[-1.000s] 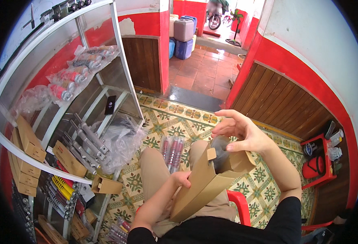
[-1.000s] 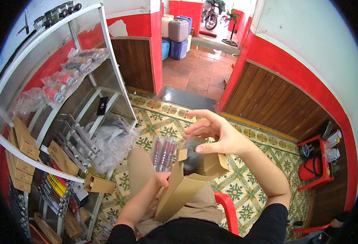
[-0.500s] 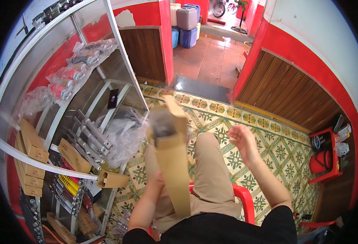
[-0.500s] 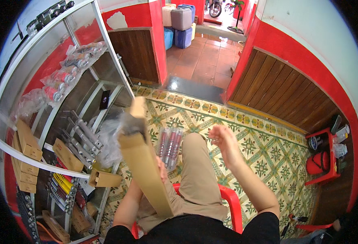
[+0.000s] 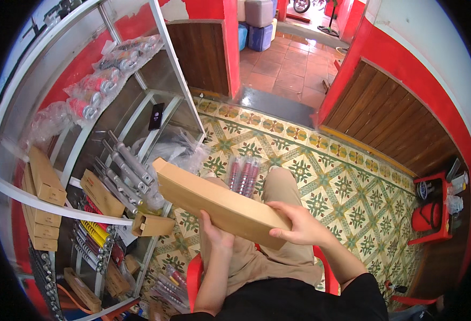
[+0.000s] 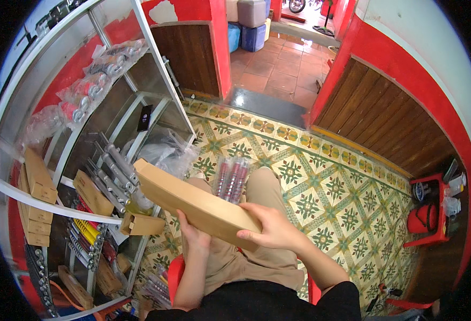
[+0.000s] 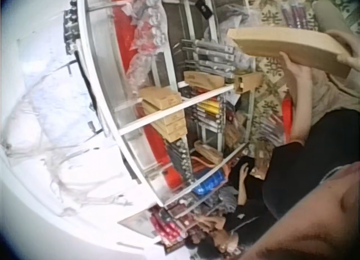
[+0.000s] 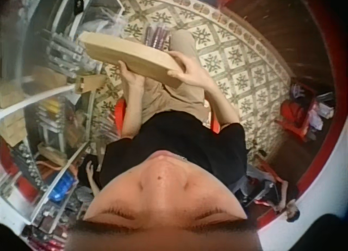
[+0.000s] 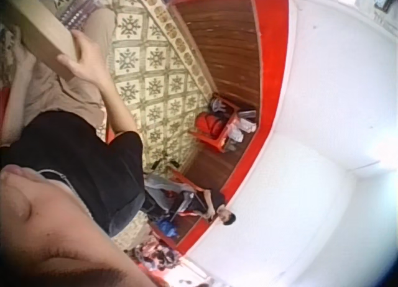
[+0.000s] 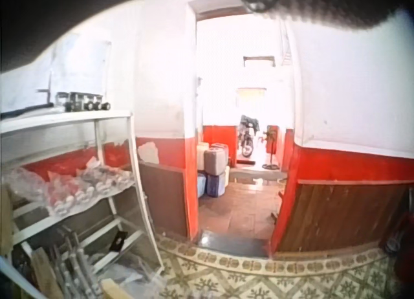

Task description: The person sits on a chair and packs red suspension springs into cardboard boxes. They remove a spring from plastic wrap, place it into a box, and then close the box flaps. The person repeats this process with multiple springs, occasionally placing finished boxes on a nearby shelf.

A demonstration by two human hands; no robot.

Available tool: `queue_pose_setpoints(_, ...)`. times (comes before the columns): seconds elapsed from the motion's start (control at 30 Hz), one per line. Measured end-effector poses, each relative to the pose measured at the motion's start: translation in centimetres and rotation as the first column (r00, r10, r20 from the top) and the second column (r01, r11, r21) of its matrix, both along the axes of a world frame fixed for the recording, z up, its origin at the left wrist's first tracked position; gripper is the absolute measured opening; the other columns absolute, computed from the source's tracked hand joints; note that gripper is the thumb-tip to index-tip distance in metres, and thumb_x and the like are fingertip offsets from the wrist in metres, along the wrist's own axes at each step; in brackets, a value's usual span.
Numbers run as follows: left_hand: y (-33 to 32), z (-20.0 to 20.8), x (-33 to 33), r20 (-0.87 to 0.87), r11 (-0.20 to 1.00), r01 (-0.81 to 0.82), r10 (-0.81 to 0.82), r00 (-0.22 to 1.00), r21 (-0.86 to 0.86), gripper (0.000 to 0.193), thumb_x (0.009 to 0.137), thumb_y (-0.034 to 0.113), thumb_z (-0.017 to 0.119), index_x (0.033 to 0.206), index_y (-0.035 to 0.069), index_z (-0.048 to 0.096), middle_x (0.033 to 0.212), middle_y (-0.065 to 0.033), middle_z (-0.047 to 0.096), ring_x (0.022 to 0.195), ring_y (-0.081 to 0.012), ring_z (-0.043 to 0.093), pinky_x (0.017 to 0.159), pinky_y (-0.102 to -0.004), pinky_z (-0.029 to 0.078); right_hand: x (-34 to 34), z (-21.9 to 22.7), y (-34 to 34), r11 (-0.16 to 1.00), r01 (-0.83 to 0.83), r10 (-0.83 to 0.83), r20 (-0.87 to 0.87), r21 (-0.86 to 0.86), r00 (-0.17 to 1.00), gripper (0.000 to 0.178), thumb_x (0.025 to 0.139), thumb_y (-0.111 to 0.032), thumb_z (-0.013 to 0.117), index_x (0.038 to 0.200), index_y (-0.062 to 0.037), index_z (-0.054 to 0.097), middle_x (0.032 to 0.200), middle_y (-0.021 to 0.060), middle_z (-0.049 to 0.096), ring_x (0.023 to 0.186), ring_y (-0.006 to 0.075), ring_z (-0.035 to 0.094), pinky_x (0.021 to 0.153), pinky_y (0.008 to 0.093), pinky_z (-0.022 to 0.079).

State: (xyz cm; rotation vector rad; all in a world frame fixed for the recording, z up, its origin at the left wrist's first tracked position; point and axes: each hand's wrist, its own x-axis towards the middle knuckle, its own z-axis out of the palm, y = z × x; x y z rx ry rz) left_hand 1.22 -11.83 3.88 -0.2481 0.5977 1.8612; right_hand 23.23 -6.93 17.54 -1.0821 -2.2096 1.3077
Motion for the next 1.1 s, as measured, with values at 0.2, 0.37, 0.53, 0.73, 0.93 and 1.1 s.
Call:
queue_pose_setpoints(0.2, -0.8, 0.0, 2.9, 0.150, 0.971, 0.239, -0.236, 0.960, -0.004, 0.059, 0.094, 0.046, 0.055, 0.139, 0.010, 0.044, 0.138, -0.0077, 0.051, 0.128, -0.0273, 0.046, 0.109, -0.0456, 0.035, 3.3, -1.8, 2.3, 0.994, 0.097, -0.094, 0.054, -0.051, 0.994, 0.062, 0.068, -0.026, 0.084, 0.121, -0.0018, 0.062, 0.107, 0.0142, 0.069, 0.099, 0.0239, 0.066, 0.089, 0.0353, 0.050)
queue_pose_setpoints(0.37, -2.6, -1.1, 4.1, 0.200, 0.946, 0.316, -0.323, 0.925, 0.064, 0.054, 0.091, 0.036, 0.060, 0.137, 0.010, 0.045, 0.136, -0.0071, 0.051, 0.128, -0.0262, 0.045, 0.108, -0.0448, 0.034, 5.7, -2.7, 5.2, 0.986, 0.019, -0.019, 0.004, -0.168, 1.000, 0.057, 0.067, -0.020, 0.084, 0.117, -0.0024, 0.065, 0.108, 0.0109, 0.069, 0.101, 0.0186, 0.064, 0.092, 0.0321, 0.048)
queue_pose_setpoints(0.53, -4.7, -3.4, 4.9, 0.119, 0.913, 0.398, -0.407, 0.906, 0.094, 0.060, 0.086, 0.032, 0.068, 0.137, 0.011, 0.046, 0.137, -0.0074, 0.050, 0.130, -0.0266, 0.044, 0.110, -0.0458, 0.032, 7.1, -5.4, 7.0, 0.956, -0.057, 0.047, -0.043, -0.288, 0.998, 0.055, 0.067, -0.020, 0.083, 0.116, -0.0029, 0.066, 0.108, 0.0101, 0.068, 0.101, 0.0189, 0.063, 0.093, 0.0325, 0.048)
queue_pose_setpoints(0.73, -3.8, -4.3, 4.9, 0.127, 0.905, 0.425, -0.423, 0.897, 0.010, 0.055, 0.088, 0.031, 0.067, 0.135, 0.011, 0.047, 0.134, -0.0067, 0.053, 0.127, -0.0251, 0.045, 0.109, -0.0433, 0.034, 7.3, -9.4, 8.7, 0.979, -0.032, 0.030, -0.015, -0.200, 0.999, 0.053, 0.064, -0.022, 0.079, 0.112, -0.0030, 0.067, 0.107, 0.0107, 0.068, 0.099, 0.0200, 0.064, 0.091, 0.0334, 0.049)
queue_pose_setpoints(0.93, -3.8, -5.2, 4.9, 0.113, 0.905, 0.418, -0.408, 0.906, -0.076, 0.053, 0.088, 0.031, 0.067, 0.133, 0.012, 0.048, 0.133, -0.0058, 0.054, 0.125, -0.0237, 0.047, 0.107, -0.0421, 0.035, 7.4, -10.4, 8.8, 0.975, -0.019, 0.008, -0.047, -0.222, 0.999, 0.055, 0.065, -0.018, 0.079, 0.115, -0.0017, 0.065, 0.111, 0.0100, 0.067, 0.102, 0.0193, 0.063, 0.093, 0.0331, 0.048)
queue_pose_setpoints(1.1, -4.2, -5.7, 4.7, 0.038, 0.894, 0.446, -0.444, 0.895, -0.050, 0.060, 0.085, 0.037, 0.069, 0.135, 0.012, 0.048, 0.133, -0.0062, 0.055, 0.125, -0.0249, 0.048, 0.107, -0.0448, 0.035, 7.6, -8.9, 7.7, 0.985, -0.034, 0.021, -0.080, -0.167, 0.997, 0.059, 0.068, -0.021, 0.079, 0.121, -0.0030, 0.063, 0.106, 0.0126, 0.068, 0.100, 0.0218, 0.064, 0.090, 0.0345, 0.050)
